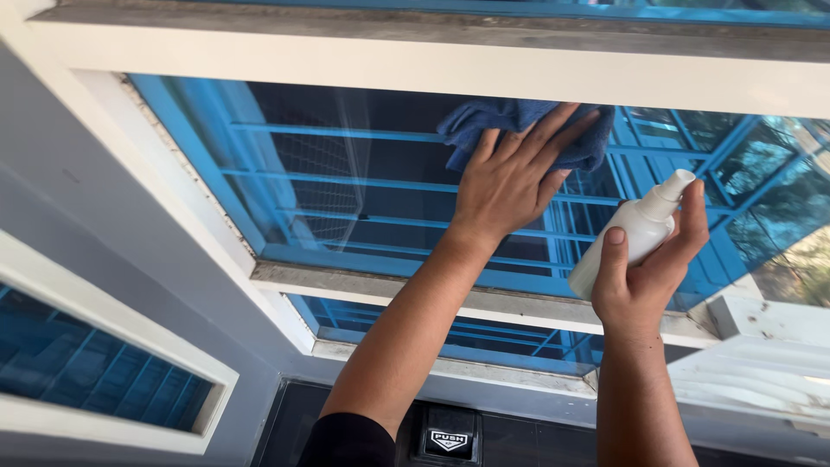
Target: The person cleans a blue-tinted window by spraying a liquid from a bottle and wiping the glass and white frame with a blue cloth.
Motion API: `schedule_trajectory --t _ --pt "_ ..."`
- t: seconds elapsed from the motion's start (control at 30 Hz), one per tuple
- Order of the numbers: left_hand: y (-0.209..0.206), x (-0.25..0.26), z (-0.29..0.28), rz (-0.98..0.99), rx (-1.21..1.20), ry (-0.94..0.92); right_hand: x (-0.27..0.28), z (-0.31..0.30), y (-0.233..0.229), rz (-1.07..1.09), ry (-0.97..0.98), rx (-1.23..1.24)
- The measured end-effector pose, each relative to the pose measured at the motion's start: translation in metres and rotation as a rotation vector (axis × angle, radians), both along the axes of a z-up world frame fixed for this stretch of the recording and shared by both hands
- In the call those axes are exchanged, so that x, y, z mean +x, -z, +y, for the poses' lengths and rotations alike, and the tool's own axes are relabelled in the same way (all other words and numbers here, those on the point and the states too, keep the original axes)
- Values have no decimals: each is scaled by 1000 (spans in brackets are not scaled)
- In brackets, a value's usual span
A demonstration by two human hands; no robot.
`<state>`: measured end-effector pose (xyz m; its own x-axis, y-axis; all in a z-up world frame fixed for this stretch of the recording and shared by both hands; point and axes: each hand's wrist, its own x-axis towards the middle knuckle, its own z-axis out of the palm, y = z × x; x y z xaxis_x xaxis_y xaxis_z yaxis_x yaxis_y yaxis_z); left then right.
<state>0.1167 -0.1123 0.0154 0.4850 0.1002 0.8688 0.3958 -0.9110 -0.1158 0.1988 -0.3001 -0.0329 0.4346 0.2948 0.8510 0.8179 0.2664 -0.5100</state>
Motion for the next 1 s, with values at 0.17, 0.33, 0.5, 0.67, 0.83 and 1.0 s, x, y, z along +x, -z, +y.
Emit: schedule_trajectory --t 0.17,0.33,0.5,0.67,0.83,1.0 --pt "4 -25 40 16 -31 -15 -4 11 5 -13 31 -48" --pt "-2 -84 84 11 -19 -129 -8 14 -1 -54 61 -67" --pt "-2 -130 119 -27 -42 -215 -19 19 -7 -21 98 -129" --pt "11 -152 147 -60 -108 -240 -29 28 -13 -97 131 -127" --pt "17 -175 173 -128 -203 -304 -43 39 -13 -128 116 -122" --pt "12 -204 206 -300 -379 -408 -58 54 -10 -144 109 -195"
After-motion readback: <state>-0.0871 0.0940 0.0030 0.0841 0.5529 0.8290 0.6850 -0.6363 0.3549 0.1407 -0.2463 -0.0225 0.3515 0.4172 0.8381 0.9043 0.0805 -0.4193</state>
